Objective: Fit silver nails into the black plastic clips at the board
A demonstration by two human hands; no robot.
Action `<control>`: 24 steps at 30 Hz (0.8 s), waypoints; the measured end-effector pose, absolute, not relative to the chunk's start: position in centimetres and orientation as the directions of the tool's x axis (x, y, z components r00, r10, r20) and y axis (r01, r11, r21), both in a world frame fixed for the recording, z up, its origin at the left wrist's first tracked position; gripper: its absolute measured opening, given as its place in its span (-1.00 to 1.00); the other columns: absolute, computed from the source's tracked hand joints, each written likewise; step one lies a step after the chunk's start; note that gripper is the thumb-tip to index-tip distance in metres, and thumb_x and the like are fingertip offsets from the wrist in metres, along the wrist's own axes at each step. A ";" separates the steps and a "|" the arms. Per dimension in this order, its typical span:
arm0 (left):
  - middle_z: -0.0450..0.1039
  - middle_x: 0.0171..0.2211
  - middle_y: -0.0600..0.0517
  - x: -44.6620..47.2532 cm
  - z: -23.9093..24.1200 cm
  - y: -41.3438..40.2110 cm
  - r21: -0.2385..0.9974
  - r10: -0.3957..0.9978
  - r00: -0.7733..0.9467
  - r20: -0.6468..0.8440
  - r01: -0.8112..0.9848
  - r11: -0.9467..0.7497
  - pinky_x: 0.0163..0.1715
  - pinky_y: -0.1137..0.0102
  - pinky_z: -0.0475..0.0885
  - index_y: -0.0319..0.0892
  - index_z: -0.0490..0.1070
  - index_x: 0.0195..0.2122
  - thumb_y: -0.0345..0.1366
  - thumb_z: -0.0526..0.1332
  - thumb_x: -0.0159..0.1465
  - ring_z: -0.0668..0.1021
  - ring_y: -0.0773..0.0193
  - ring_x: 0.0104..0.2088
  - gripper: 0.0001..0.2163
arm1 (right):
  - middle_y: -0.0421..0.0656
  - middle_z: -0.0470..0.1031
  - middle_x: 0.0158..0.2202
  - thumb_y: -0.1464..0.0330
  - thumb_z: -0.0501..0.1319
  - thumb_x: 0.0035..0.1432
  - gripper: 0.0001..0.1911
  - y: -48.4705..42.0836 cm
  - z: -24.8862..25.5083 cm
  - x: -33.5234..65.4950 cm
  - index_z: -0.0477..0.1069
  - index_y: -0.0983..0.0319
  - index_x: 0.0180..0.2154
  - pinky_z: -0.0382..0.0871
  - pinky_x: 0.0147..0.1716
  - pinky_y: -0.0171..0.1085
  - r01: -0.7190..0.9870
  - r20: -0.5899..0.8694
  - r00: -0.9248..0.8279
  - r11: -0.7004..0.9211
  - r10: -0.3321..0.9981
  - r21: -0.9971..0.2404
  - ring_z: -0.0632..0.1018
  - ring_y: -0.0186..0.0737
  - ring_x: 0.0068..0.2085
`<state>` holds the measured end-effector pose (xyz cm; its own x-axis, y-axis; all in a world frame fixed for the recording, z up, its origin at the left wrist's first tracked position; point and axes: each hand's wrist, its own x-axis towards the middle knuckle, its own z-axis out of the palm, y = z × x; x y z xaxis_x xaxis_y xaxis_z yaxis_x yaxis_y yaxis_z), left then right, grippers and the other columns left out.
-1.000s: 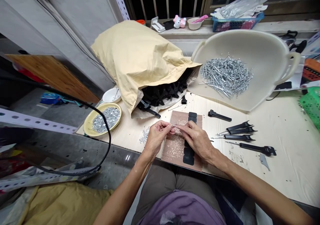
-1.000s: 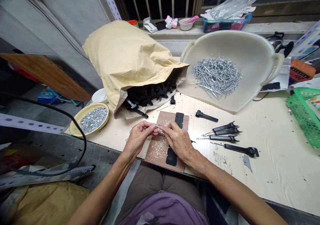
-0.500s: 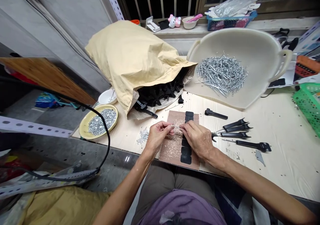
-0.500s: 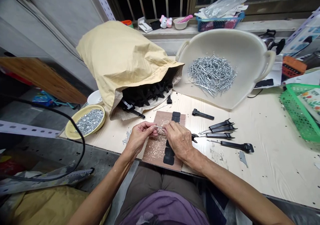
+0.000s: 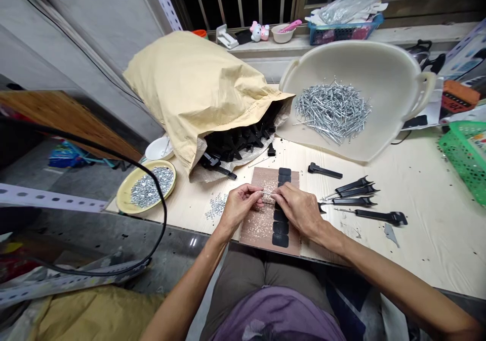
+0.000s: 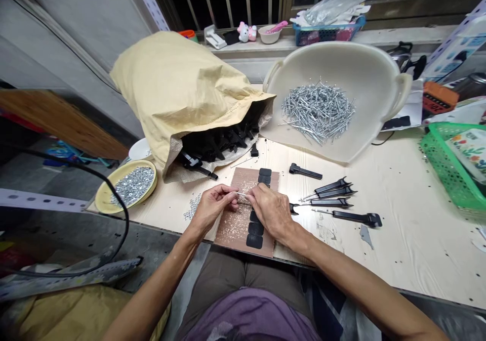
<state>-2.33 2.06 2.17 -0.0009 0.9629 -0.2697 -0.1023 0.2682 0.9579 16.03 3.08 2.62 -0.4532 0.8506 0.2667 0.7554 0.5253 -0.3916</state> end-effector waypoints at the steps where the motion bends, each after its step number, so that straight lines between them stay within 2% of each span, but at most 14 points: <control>1: 0.47 -0.55 0.07 -2.3 2.2 2.1 0.958 0.962 0.006 -0.272 -0.096 0.271 -0.49 0.52 0.46 -0.29 0.47 -0.29 -0.19 0.35 0.08 0.52 0.42 -0.55 -0.72 | -0.22 0.45 -0.32 0.26 -0.01 0.34 -0.75 3.2 2.6 16.1 0.36 0.20 -0.29 0.13 -0.48 -0.35 0.746 0.225 -0.450 0.502 0.864 -0.438 0.44 -0.35 -0.37; 3: 0.46 -0.56 0.07 -2.3 2.1 2.2 0.956 0.961 0.013 -0.277 -0.094 0.276 -0.52 0.53 0.45 -0.30 0.46 -0.30 -0.18 0.35 0.09 0.51 0.42 -0.56 -0.72 | -0.24 0.45 -0.32 0.24 0.00 0.33 -0.76 3.3 2.5 16.3 0.36 0.19 -0.30 0.12 -0.49 -0.36 0.736 0.178 -0.443 0.469 0.879 -0.488 0.45 -0.34 -0.36; 5: 0.45 -0.57 0.08 -2.2 1.9 2.2 0.947 0.955 0.018 -0.296 -0.125 0.296 -0.55 0.54 0.42 -0.30 0.45 -0.32 -0.18 0.36 0.07 0.50 0.43 -0.58 -0.72 | -0.22 0.46 -0.31 0.25 0.01 0.33 -0.77 3.4 2.5 16.4 0.37 0.19 -0.28 0.14 -0.47 -0.35 0.739 0.195 -0.439 0.476 0.877 -0.477 0.46 -0.32 -0.35; 9: 0.43 -0.57 0.10 -1.8 1.7 2.3 0.900 0.932 0.032 -0.361 -0.248 0.358 -0.57 0.57 0.40 -0.30 0.41 -0.36 -0.19 0.40 0.02 0.48 0.47 -0.61 -0.70 | -0.15 0.47 -0.32 0.29 0.02 0.32 -0.74 3.3 2.8 16.1 0.41 0.24 -0.32 0.17 -0.36 -0.31 0.768 0.341 -0.454 0.556 0.823 -0.318 0.45 -0.28 -0.32; 12: 0.44 -0.57 0.10 -1.6 1.6 2.3 0.892 0.933 0.019 -0.359 -0.287 0.349 -0.55 0.57 0.41 -0.31 0.41 -0.38 -0.20 0.41 -0.01 0.47 0.49 -0.60 -0.70 | -0.12 0.47 -0.36 0.30 -0.01 0.34 -0.68 3.3 2.9 16.0 0.41 0.25 -0.37 0.16 -0.34 -0.28 0.786 0.373 -0.468 0.570 0.801 -0.239 0.44 -0.25 -0.32; 14: 0.44 -0.57 0.10 -1.7 1.6 2.2 0.901 0.939 0.021 -0.344 -0.274 0.336 -0.55 0.56 0.41 -0.31 0.41 -0.38 -0.20 0.41 0.00 0.47 0.47 -0.59 -0.70 | -0.13 0.46 -0.36 0.27 -0.03 0.34 -0.68 3.3 2.8 16.0 0.41 0.24 -0.34 0.13 -0.40 -0.29 0.786 0.318 -0.468 0.553 0.824 -0.275 0.43 -0.27 -0.36; 19: 0.43 -0.58 0.10 -2.1 1.6 2.1 0.930 0.948 0.035 -0.318 -0.182 0.319 -0.53 0.54 0.42 -0.31 0.43 -0.34 -0.19 0.38 0.04 0.48 0.45 -0.58 -0.70 | -0.20 0.42 -0.40 0.20 -0.02 0.33 -0.68 4.1 2.3 16.5 0.38 0.20 -0.34 0.15 -0.47 -0.35 0.710 0.060 -0.483 0.430 0.874 -0.558 0.43 -0.32 -0.40; 21: 0.43 -0.59 0.10 -2.3 1.5 2.2 0.928 0.943 0.061 -0.328 -0.168 0.334 -0.53 0.53 0.42 -0.32 0.42 -0.34 -0.19 0.38 0.04 0.48 0.45 -0.60 -0.70 | -0.19 0.40 -0.36 0.20 0.02 0.31 -0.71 4.3 2.3 16.9 0.40 0.20 -0.31 0.22 -0.43 -0.35 0.666 0.063 -0.517 0.447 0.854 -0.597 0.43 -0.32 -0.37; 24: 0.43 -0.59 0.09 -2.4 1.3 2.3 0.915 0.929 0.103 -0.355 -0.166 0.368 -0.55 0.53 0.41 -0.32 0.41 -0.35 -0.20 0.38 0.04 0.48 0.44 -0.61 -0.70 | -0.12 0.36 -0.26 0.25 0.00 0.32 -0.73 4.3 2.3 17.5 0.42 0.22 -0.21 0.28 -0.41 -0.34 0.637 0.141 -0.576 0.551 0.805 -0.540 0.43 -0.29 -0.32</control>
<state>-2.37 2.31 1.30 0.1030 0.9290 -0.3554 -0.1657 0.3683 0.9148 17.47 4.32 2.27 -0.5761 0.8050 0.1414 0.6369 0.5506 -0.5396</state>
